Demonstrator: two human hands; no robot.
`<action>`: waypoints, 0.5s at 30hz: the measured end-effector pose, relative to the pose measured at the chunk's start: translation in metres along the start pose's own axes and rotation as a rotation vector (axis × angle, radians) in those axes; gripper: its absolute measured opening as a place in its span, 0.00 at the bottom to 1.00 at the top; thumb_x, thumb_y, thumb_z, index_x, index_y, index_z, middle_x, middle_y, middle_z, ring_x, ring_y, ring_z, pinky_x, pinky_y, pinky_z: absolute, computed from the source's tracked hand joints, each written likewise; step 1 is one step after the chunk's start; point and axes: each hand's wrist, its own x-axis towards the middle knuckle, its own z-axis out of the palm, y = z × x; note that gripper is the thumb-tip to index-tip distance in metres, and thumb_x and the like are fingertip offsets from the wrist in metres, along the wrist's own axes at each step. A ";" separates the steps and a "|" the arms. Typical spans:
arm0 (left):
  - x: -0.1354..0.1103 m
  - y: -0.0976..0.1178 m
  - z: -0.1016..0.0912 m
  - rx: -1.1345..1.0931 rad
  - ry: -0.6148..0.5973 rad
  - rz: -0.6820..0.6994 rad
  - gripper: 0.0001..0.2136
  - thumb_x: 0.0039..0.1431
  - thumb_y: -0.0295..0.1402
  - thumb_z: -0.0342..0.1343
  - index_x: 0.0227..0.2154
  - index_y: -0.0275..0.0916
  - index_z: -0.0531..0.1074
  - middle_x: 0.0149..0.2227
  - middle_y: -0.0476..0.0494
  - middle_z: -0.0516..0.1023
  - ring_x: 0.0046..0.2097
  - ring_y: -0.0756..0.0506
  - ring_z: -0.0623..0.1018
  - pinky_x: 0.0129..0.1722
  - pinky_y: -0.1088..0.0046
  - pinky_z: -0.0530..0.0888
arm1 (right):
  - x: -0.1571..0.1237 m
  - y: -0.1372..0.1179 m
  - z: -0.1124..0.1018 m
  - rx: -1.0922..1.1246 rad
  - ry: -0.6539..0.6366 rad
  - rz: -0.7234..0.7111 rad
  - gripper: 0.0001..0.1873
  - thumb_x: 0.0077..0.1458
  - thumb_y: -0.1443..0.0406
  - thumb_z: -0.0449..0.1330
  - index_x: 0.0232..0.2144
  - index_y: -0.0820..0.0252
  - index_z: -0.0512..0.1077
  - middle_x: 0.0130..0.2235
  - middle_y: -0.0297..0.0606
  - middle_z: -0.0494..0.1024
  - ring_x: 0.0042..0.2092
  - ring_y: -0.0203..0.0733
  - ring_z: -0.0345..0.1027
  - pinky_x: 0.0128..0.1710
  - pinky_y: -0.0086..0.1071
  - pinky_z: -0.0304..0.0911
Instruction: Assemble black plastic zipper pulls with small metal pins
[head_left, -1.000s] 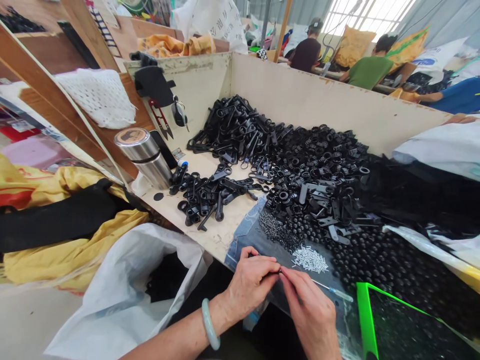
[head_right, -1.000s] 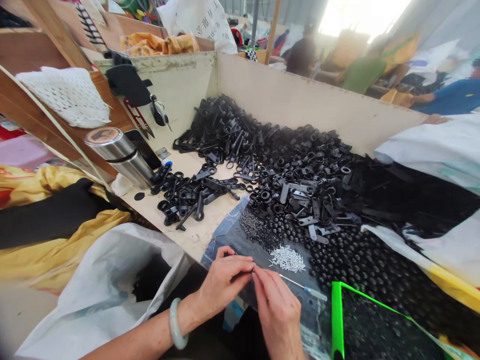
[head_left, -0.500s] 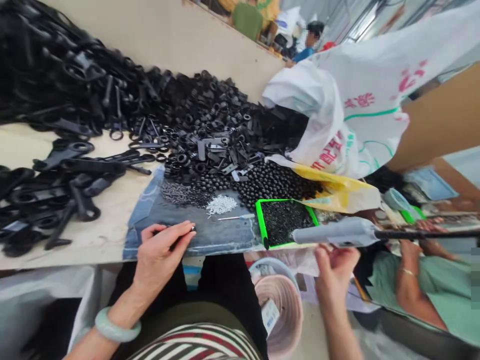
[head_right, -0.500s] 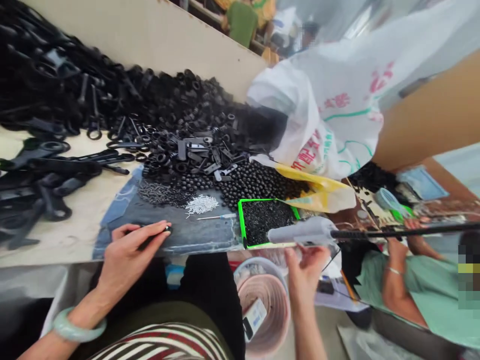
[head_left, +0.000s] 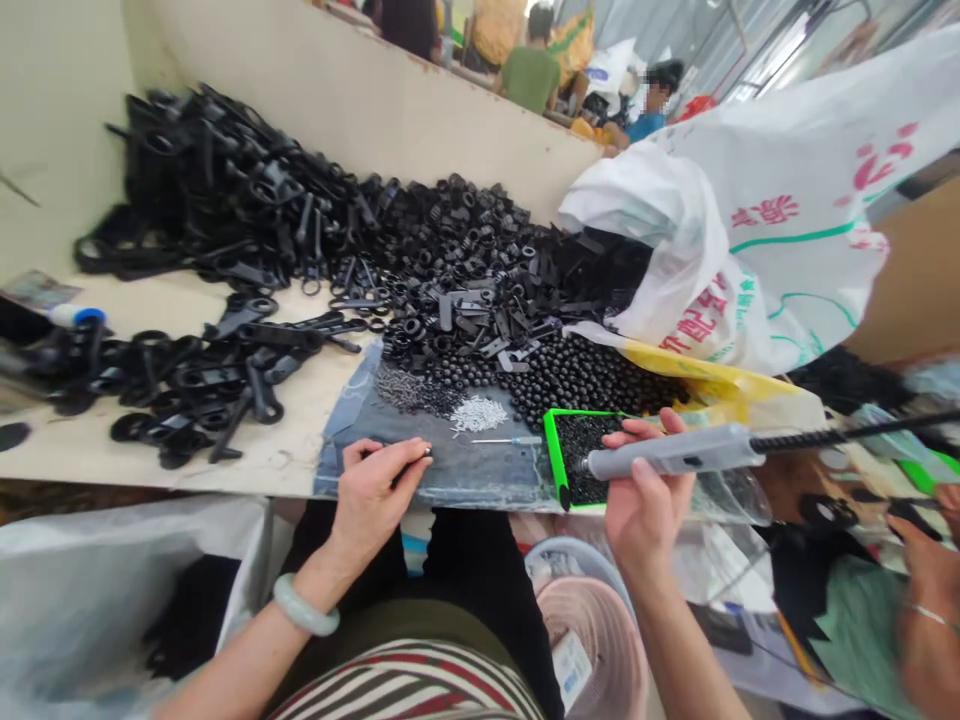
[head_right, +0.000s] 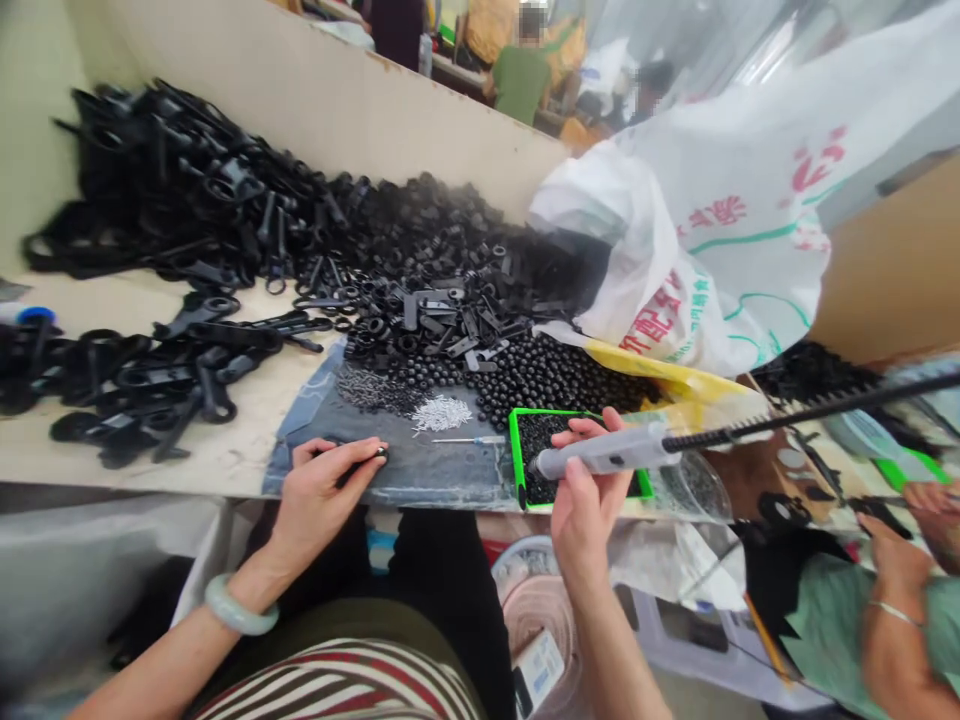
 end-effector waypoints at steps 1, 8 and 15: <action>0.000 0.002 -0.001 -0.004 -0.006 -0.006 0.05 0.66 0.35 0.59 0.41 0.46 0.79 0.43 0.46 0.86 0.41 0.43 0.84 0.48 0.60 0.67 | -0.004 0.004 0.012 -0.009 0.006 -0.004 0.30 0.54 0.60 0.64 0.59 0.50 0.64 0.47 0.37 0.71 0.40 0.40 0.72 0.43 0.40 0.72; 0.002 0.012 -0.003 -0.084 -0.023 -0.026 0.05 0.66 0.29 0.58 0.41 0.45 0.77 0.41 0.48 0.86 0.46 0.44 0.84 0.49 0.60 0.64 | -0.005 0.007 0.081 0.193 -0.223 0.068 0.23 0.56 0.61 0.62 0.54 0.50 0.66 0.41 0.33 0.73 0.29 0.37 0.70 0.35 0.43 0.75; 0.002 0.013 -0.004 -0.117 -0.039 -0.041 0.06 0.67 0.27 0.56 0.42 0.45 0.75 0.42 0.49 0.86 0.46 0.45 0.83 0.51 0.60 0.61 | -0.013 0.005 0.143 0.329 -0.372 0.128 0.05 0.58 0.63 0.60 0.34 0.55 0.66 0.24 0.24 0.66 0.19 0.30 0.58 0.20 0.28 0.60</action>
